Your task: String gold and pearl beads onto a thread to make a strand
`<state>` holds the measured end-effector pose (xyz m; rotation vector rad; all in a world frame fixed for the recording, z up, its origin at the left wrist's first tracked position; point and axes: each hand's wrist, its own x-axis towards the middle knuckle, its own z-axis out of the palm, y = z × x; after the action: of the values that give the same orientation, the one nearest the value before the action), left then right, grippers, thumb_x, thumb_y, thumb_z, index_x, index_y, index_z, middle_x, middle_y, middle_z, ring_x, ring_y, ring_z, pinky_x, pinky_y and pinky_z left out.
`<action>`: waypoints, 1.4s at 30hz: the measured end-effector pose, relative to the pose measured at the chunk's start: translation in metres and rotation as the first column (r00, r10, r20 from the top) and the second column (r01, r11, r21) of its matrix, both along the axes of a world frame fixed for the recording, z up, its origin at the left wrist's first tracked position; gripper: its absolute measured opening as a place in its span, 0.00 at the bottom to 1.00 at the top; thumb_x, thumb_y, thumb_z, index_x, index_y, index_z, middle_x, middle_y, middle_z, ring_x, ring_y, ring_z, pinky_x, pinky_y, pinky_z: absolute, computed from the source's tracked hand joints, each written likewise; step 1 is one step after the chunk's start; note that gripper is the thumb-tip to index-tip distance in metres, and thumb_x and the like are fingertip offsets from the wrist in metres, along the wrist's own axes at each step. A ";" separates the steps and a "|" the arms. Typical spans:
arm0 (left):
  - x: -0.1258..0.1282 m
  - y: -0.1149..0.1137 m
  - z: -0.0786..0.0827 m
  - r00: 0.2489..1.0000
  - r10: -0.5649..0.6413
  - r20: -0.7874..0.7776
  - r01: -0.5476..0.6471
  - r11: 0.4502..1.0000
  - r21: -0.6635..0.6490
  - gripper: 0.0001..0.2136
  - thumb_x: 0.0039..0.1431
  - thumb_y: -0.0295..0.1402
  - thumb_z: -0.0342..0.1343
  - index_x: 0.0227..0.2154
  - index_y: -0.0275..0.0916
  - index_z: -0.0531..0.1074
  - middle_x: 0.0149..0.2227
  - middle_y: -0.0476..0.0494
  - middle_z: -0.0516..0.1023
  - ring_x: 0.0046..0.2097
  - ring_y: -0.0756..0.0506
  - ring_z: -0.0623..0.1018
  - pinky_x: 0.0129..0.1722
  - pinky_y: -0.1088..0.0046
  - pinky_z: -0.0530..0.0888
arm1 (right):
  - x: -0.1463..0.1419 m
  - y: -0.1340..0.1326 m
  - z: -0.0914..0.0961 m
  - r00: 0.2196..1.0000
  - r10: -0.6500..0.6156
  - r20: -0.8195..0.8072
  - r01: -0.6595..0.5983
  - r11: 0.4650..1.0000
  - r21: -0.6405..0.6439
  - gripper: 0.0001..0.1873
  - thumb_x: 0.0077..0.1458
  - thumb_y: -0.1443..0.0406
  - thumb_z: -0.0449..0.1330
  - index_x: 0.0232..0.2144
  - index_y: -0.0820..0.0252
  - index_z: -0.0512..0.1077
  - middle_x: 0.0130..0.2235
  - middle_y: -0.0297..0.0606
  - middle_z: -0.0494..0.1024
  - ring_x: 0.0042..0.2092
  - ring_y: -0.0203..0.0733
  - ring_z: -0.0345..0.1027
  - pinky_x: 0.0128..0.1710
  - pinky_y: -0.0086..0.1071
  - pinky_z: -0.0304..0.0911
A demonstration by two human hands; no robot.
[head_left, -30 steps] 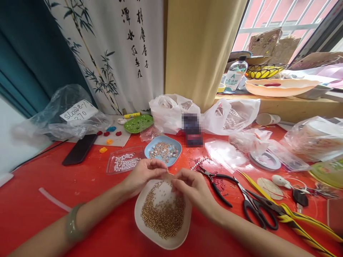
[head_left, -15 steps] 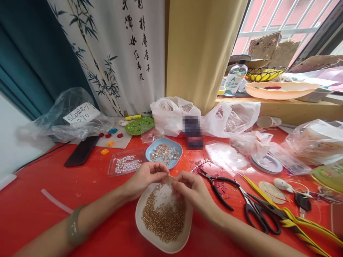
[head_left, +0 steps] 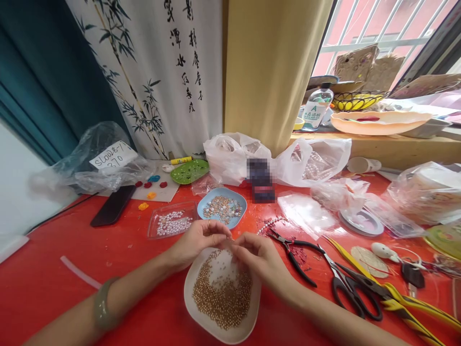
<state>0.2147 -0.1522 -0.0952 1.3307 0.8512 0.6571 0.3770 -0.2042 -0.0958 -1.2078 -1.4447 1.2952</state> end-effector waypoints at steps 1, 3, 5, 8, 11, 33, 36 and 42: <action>0.000 0.000 0.002 1.000 -0.005 0.001 0.005 1.000 0.011 0.09 0.47 0.32 0.57 0.31 0.34 0.68 0.30 0.46 0.73 0.32 0.50 0.72 0.34 0.72 0.68 | 0.000 0.001 0.000 1.000 0.006 0.002 -0.006 1.000 0.002 0.09 0.49 0.63 0.54 0.21 0.61 0.67 0.20 0.32 0.71 0.21 0.32 0.64 0.21 0.25 0.58; -0.001 0.002 0.007 0.999 -0.032 -0.008 0.033 0.998 0.045 0.11 0.47 0.31 0.56 0.35 0.36 0.67 0.34 0.44 0.74 0.36 0.48 0.73 0.35 0.72 0.68 | 0.000 0.001 -0.001 1.000 0.014 0.008 -0.014 1.000 0.006 0.09 0.50 0.63 0.54 0.22 0.61 0.67 0.21 0.32 0.72 0.22 0.32 0.64 0.22 0.25 0.59; -0.005 0.008 0.015 0.996 -0.061 -0.061 0.068 0.991 0.113 0.12 0.47 0.30 0.55 0.37 0.37 0.66 0.37 0.43 0.74 0.39 0.48 0.72 0.37 0.71 0.68 | 0.000 0.002 -0.001 1.000 0.018 0.020 -0.018 1.000 0.003 0.09 0.50 0.63 0.54 0.22 0.61 0.67 0.21 0.32 0.71 0.22 0.31 0.64 0.22 0.25 0.59; -0.024 0.026 0.029 0.965 -0.003 -0.263 0.081 0.955 0.286 0.09 0.48 0.31 0.53 0.35 0.37 0.68 0.38 0.44 0.74 0.40 0.47 0.72 0.40 0.69 0.66 | 0.000 0.003 -0.001 0.999 0.017 0.041 -0.016 1.000 -0.014 0.08 0.50 0.65 0.54 0.22 0.61 0.67 0.21 0.32 0.71 0.23 0.31 0.64 0.23 0.25 0.59; -0.054 0.053 0.035 0.859 0.032 -0.511 0.173 0.921 0.348 0.08 0.47 0.33 0.53 0.31 0.37 0.70 0.35 0.45 0.75 0.38 0.46 0.73 0.38 0.70 0.66 | 0.001 0.003 -0.001 0.998 0.027 0.056 -0.025 0.999 -0.026 0.07 0.50 0.66 0.54 0.22 0.61 0.67 0.23 0.33 0.72 0.24 0.32 0.65 0.23 0.25 0.60; -0.087 0.081 0.011 0.301 0.342 -0.890 0.392 0.806 0.443 0.08 0.45 0.36 0.51 0.26 0.43 0.74 0.31 0.47 0.77 0.34 0.45 0.74 0.28 0.76 0.62 | 0.001 0.002 0.001 0.996 0.043 0.082 -0.039 0.998 -0.049 0.05 0.49 0.67 0.54 0.23 0.62 0.68 0.22 0.33 0.72 0.24 0.32 0.65 0.24 0.25 0.60; -0.084 0.077 0.012 0.277 0.378 -0.884 0.434 0.771 0.466 0.08 0.46 0.35 0.49 0.26 0.43 0.73 0.30 0.47 0.77 0.34 0.45 0.73 0.26 0.75 0.61 | 0.001 0.002 0.000 0.996 0.046 0.076 -0.043 0.998 -0.048 0.05 0.49 0.67 0.54 0.23 0.62 0.68 0.23 0.33 0.72 0.24 0.32 0.66 0.24 0.25 0.60; -0.076 0.070 0.016 0.239 0.449 -0.861 0.425 0.749 0.508 0.07 0.43 0.30 0.48 0.23 0.41 0.71 0.28 0.45 0.75 0.32 0.44 0.73 0.25 0.74 0.60 | 0.001 0.001 -0.001 0.996 0.047 0.074 -0.043 0.998 -0.045 0.06 0.49 0.67 0.54 0.23 0.62 0.68 0.22 0.32 0.72 0.24 0.32 0.66 0.23 0.25 0.60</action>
<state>0.1384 -0.0819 -0.0790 2.5469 1.7729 -0.0615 0.3779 -0.2029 -0.0966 -1.2707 -1.5120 1.3304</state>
